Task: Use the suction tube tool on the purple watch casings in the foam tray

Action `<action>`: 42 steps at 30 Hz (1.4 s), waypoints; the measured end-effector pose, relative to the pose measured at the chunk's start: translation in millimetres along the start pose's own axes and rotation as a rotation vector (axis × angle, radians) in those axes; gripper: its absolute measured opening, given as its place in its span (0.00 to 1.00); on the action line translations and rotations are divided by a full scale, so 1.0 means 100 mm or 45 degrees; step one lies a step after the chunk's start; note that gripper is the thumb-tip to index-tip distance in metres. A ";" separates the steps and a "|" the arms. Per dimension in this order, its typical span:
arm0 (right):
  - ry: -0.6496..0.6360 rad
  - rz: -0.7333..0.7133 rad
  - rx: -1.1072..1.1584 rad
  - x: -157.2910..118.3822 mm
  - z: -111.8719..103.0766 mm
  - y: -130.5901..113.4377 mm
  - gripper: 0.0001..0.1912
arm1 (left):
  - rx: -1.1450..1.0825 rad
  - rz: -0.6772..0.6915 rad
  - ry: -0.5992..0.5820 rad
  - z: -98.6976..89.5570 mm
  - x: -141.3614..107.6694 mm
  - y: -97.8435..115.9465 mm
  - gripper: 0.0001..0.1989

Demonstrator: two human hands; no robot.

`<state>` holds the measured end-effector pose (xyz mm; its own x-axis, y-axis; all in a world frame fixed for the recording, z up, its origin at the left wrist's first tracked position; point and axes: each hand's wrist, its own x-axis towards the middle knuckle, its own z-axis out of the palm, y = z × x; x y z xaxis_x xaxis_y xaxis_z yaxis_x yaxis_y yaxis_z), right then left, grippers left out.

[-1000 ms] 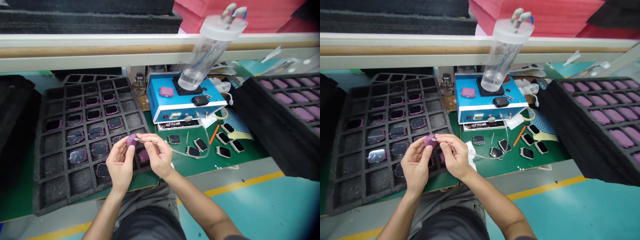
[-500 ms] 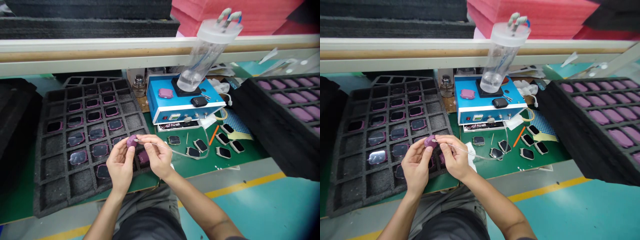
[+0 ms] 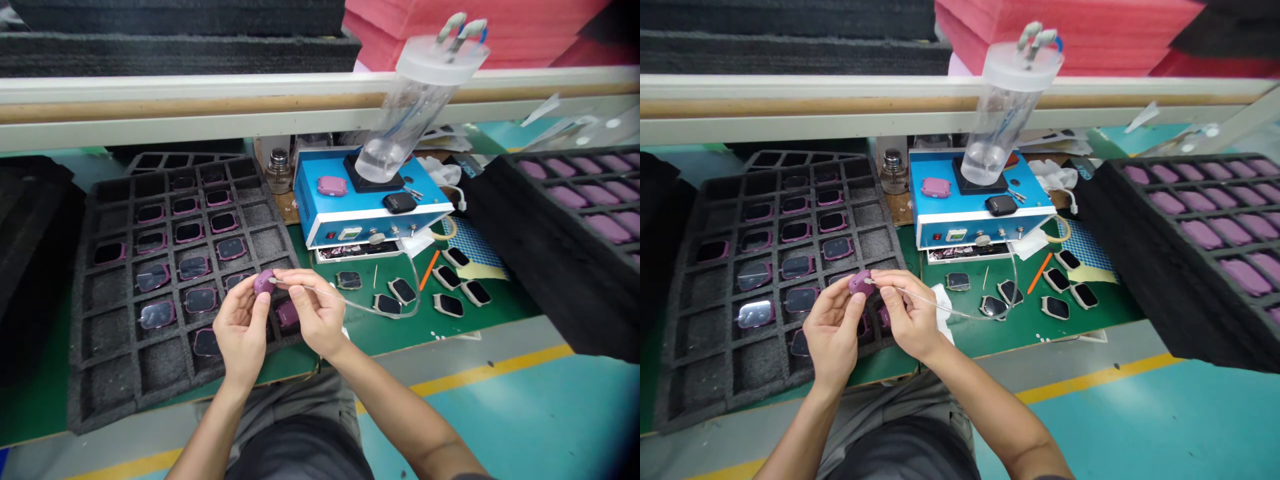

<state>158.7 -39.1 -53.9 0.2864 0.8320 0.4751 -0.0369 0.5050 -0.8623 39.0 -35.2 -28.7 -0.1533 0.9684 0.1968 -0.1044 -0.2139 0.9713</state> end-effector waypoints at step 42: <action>0.039 0.025 0.000 -0.06 0.00 -0.03 0.08 | -0.009 -0.066 0.021 0.00 -0.04 -0.03 0.15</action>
<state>157.5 -46.0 -54.4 0.3149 0.8342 0.4527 -0.0425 0.4889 -0.8713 39.5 -39.0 -32.2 -0.1635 0.9760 0.1437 -0.1193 -0.1642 0.9792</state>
